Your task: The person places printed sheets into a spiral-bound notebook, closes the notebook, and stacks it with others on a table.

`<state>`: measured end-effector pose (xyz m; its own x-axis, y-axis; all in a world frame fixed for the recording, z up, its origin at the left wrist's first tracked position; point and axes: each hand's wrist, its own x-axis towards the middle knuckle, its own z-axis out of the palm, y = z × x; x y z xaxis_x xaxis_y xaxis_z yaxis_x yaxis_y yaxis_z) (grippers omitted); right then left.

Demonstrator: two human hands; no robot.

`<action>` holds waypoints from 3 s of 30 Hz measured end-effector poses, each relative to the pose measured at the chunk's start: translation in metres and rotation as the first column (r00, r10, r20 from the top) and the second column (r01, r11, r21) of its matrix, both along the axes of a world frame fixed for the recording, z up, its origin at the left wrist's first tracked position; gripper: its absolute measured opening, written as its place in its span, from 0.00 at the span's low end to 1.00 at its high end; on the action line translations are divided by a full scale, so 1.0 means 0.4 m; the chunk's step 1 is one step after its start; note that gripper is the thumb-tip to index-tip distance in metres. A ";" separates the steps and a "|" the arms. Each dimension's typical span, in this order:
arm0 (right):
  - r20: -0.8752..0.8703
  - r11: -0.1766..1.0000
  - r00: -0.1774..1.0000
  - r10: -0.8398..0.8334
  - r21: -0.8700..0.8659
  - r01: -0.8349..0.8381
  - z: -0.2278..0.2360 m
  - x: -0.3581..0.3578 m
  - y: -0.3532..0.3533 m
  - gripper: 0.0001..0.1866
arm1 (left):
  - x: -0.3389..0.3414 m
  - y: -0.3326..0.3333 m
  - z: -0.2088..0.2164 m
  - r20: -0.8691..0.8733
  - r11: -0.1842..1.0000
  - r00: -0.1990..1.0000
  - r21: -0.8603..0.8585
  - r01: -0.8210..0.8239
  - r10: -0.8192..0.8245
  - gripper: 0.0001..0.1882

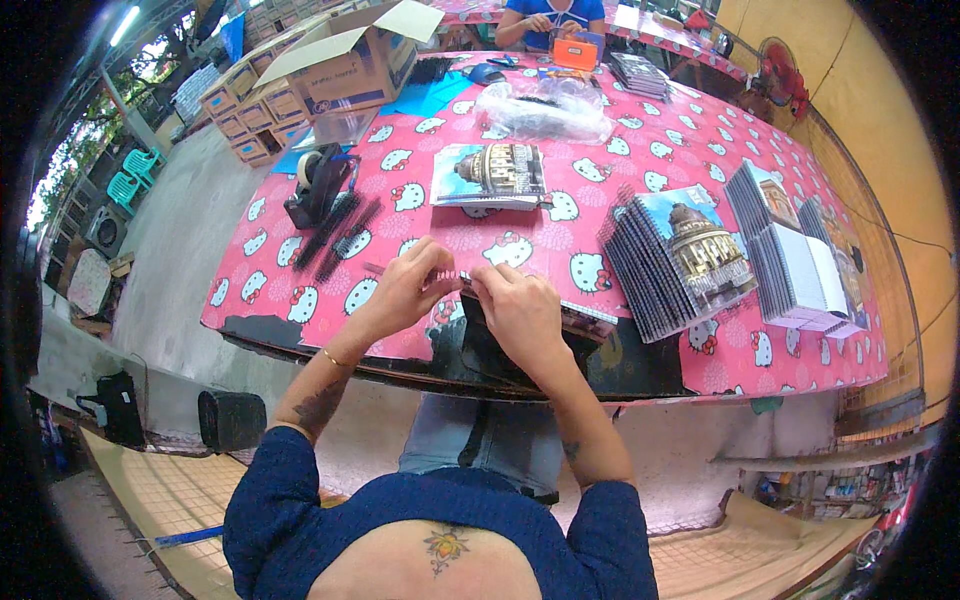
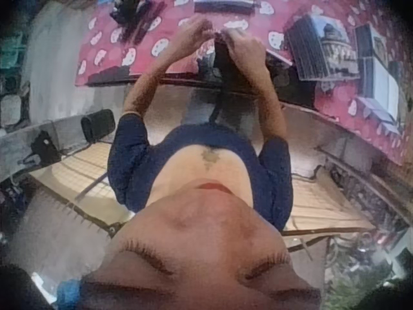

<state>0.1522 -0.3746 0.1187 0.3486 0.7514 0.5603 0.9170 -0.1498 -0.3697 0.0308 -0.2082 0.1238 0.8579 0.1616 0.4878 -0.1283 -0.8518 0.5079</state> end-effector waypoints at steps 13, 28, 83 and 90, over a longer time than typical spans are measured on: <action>-0.042 0.991 0.997 -0.057 -0.120 0.052 0.028 0.020 -0.051 0.08 | 0.065 0.034 -0.014 -0.188 0.952 0.981 0.305 0.008 0.052 0.28; 0.153 0.977 0.979 -0.133 -0.143 0.155 0.031 0.037 -0.138 0.12 | -0.007 -0.135 -0.239 0.073 0.839 0.976 0.500 -0.214 0.206 0.44; -0.824 0.955 0.522 0.220 0.290 0.056 -0.146 0.097 -0.232 0.11 | 0.124 -0.193 -0.046 -0.257 0.813 0.966 0.561 0.158 -0.010 0.42; -0.765 0.979 0.621 0.173 0.205 -0.020 -0.115 0.093 -0.245 0.14 | 0.156 -0.189 -0.018 0.004 0.716 0.997 0.696 -0.057 0.075 0.43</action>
